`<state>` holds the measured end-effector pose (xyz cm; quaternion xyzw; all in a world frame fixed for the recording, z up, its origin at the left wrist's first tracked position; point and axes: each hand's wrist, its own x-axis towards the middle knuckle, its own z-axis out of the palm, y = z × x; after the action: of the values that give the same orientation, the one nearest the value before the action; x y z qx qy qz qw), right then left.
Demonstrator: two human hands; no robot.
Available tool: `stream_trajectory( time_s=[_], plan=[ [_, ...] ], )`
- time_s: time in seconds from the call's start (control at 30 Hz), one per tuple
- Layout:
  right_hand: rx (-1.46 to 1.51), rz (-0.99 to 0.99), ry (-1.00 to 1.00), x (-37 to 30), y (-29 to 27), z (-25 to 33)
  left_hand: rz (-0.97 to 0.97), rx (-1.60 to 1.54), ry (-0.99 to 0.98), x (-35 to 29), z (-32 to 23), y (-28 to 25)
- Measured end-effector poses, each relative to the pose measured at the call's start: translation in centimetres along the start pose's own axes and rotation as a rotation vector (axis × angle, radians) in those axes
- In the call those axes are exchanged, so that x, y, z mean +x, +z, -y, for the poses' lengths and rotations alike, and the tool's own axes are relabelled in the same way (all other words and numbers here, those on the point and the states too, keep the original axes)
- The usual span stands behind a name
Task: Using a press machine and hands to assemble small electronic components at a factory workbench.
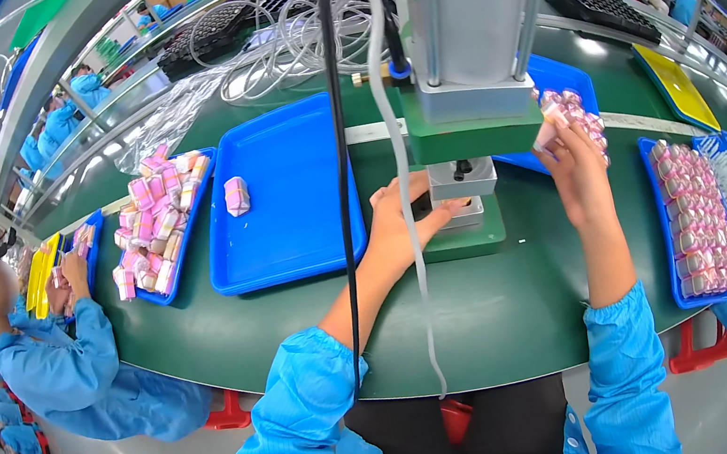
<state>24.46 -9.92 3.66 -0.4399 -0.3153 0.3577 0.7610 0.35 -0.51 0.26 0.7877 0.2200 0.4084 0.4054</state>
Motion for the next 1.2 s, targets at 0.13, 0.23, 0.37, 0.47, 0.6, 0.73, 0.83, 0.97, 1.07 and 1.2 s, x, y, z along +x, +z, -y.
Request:
stream_trajectory(
  time_s=[0.13, 0.23, 0.37, 0.47, 0.6, 0.73, 0.83, 0.97, 1.07, 1.2],
  plan=[
    [0.061, -0.027, 0.041, -0.2, 0.3, -0.1, 0.015, -0.035, 0.019, 0.2, 0.2, -0.2],
    [0.082, -0.042, 0.057, -0.2, 0.3, 0.0, 0.029, -0.093, -0.031, 0.1, -0.1, -0.2],
    [0.109, -0.04, 0.067, -0.1, 0.4, 0.0, 0.027, -0.063, -0.018, 0.0, 0.4, -0.4],
    [0.09, -0.012, 0.063, 0.0, 0.4, -0.1, 0.038, -0.034, -0.013, 0.1, 0.5, -0.3],
    [-0.015, 0.016, 0.096, -0.5, 1.2, -0.1, 0.023, -0.069, -0.046, 0.1, 0.2, -0.3],
    [-0.16, 0.051, 0.134, -0.7, 1.0, -0.2, 0.065, -0.048, -0.032, 0.2, 0.1, -0.4],
    [-0.279, 0.08, 0.122, -0.3, 0.7, -0.6, -0.065, -0.119, -0.033, 0.2, 0.0, 0.2],
    [-0.305, 0.082, 0.105, -0.5, 1.0, -0.4, -0.043, -0.052, 0.029, 0.3, 0.3, 0.0],
    [-0.31, 0.082, 0.089, -0.5, 0.9, -0.5, -0.005, -0.029, 0.038, 0.3, 0.0, -0.2],
    [-0.324, 0.09, 0.053, -0.5, 1.0, -0.6, -0.011, -0.024, 0.028, 0.3, 0.1, -0.2]
  ],
)
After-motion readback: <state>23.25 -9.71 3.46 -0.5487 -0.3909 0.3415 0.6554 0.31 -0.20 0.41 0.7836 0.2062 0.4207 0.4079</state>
